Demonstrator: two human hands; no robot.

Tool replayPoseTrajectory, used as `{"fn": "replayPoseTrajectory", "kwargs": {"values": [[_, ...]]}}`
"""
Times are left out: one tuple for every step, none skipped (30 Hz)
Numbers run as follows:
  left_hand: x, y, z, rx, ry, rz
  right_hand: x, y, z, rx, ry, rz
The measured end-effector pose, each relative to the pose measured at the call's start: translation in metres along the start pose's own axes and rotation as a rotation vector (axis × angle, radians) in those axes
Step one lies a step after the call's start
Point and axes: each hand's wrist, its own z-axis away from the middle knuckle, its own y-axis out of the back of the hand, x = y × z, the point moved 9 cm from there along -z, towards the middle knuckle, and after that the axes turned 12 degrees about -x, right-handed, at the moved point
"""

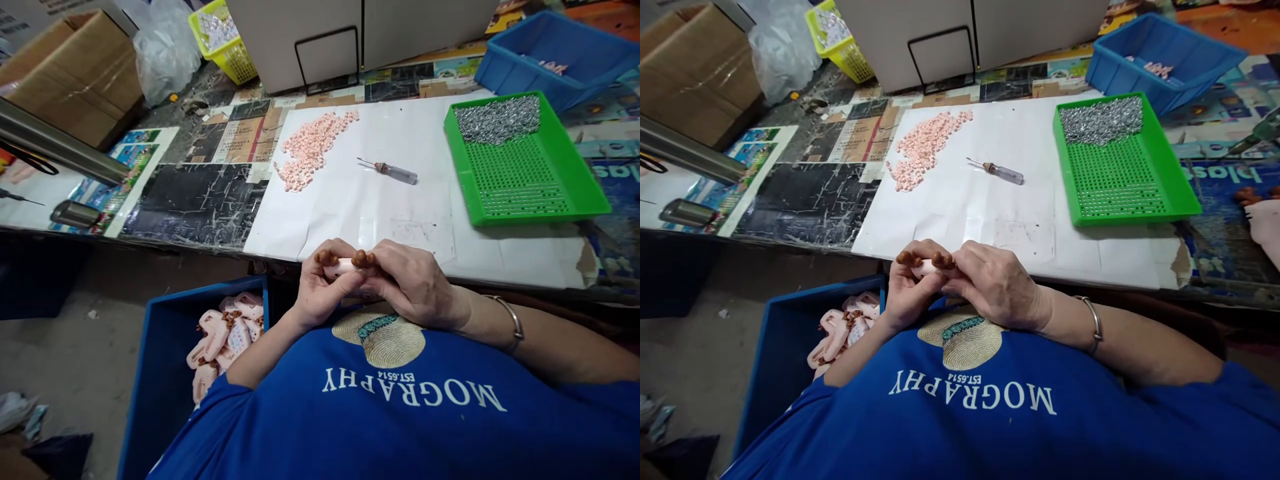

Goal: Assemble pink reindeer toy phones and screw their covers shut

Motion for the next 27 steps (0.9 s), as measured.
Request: {"fn": "replayPoseTrajectory", "kwargs": {"values": [[0.003,-0.002,0.000,-0.008,-0.009,-0.005,-0.001,0.001,0.001,0.020,0.017,-0.022],[0.006,-0.004,0.000,-0.008,-0.017,-0.005,-0.002,0.001,0.002,0.037,0.026,-0.038],[0.007,-0.005,0.000,0.001,-0.017,0.004,-0.002,0.002,0.003,0.054,0.025,-0.047],[0.006,-0.005,0.001,0.023,-0.007,0.020,-0.001,0.002,0.003,0.065,0.015,-0.052],[0.003,-0.004,0.002,0.050,0.014,0.043,0.000,0.003,0.002,0.071,-0.001,-0.057],[-0.001,-0.002,0.003,0.078,0.043,0.069,0.002,0.003,0.002,0.073,-0.020,-0.062],[-0.006,-0.001,0.003,0.097,0.082,0.099,0.005,0.003,0.001,0.070,-0.042,-0.067],[-0.013,0.000,0.003,0.105,0.132,0.135,0.008,0.003,-0.001,0.062,-0.070,-0.076],[-0.020,0.000,0.002,0.100,0.186,0.181,0.012,0.003,-0.002,0.046,-0.098,-0.097],[-0.027,-0.001,0.000,0.091,0.232,0.242,0.016,0.002,-0.002,0.024,-0.125,-0.133],[-0.033,-0.002,-0.002,0.082,0.271,0.314,0.019,0.001,-0.003,0.008,-0.145,-0.186],[-0.037,-0.002,-0.005,0.078,0.300,0.391,0.022,0.001,-0.003,0.000,-0.155,-0.254],[-0.041,-0.002,-0.009,0.083,0.319,0.462,0.023,0.002,-0.004,0.000,-0.149,-0.329],[-0.044,-0.002,-0.012,0.097,0.331,0.520,0.023,0.003,-0.004,0.007,-0.137,-0.395],[-0.048,-0.001,-0.014,0.115,0.347,0.564,0.023,0.004,-0.004,0.017,-0.125,-0.440],[-0.051,-0.001,-0.016,0.132,0.372,0.595,0.022,0.005,-0.004,0.026,-0.123,-0.461],[-0.055,-0.001,-0.017,0.141,0.400,0.616,0.022,0.005,-0.004,0.028,-0.131,-0.462],[-0.058,-0.002,-0.017,0.147,0.424,0.631,0.023,0.005,-0.004,0.027,-0.145,-0.450],[-0.061,-0.004,-0.018,0.146,0.439,0.646,0.024,0.004,-0.003,0.027,-0.159,-0.433],[-0.063,-0.007,-0.018,0.134,0.446,0.671,0.025,0.005,-0.002,0.032,-0.166,-0.416],[-0.064,-0.010,-0.018,0.114,0.448,0.710,0.025,0.006,-0.001,0.045,-0.160,-0.393],[-0.065,-0.015,-0.018,0.088,0.448,0.761,0.026,0.010,0.000,0.069,-0.144,-0.360],[-0.065,-0.020,-0.018,0.053,0.451,0.815,0.027,0.014,0.001,0.103,-0.124,-0.323],[-0.065,-0.026,-0.018,0.011,0.457,0.862,0.029,0.019,0.002,0.135,-0.109,-0.290],[-0.065,-0.031,-0.018,-0.037,0.468,0.897,0.032,0.023,0.003,0.150,-0.100,-0.272],[-0.066,-0.037,-0.018,-0.087,0.487,0.919,0.037,0.024,0.002,0.138,-0.103,-0.280],[-0.066,-0.042,-0.019,-0.137,0.508,0.928,0.043,0.023,0.001,0.098,-0.115,-0.319]]}}
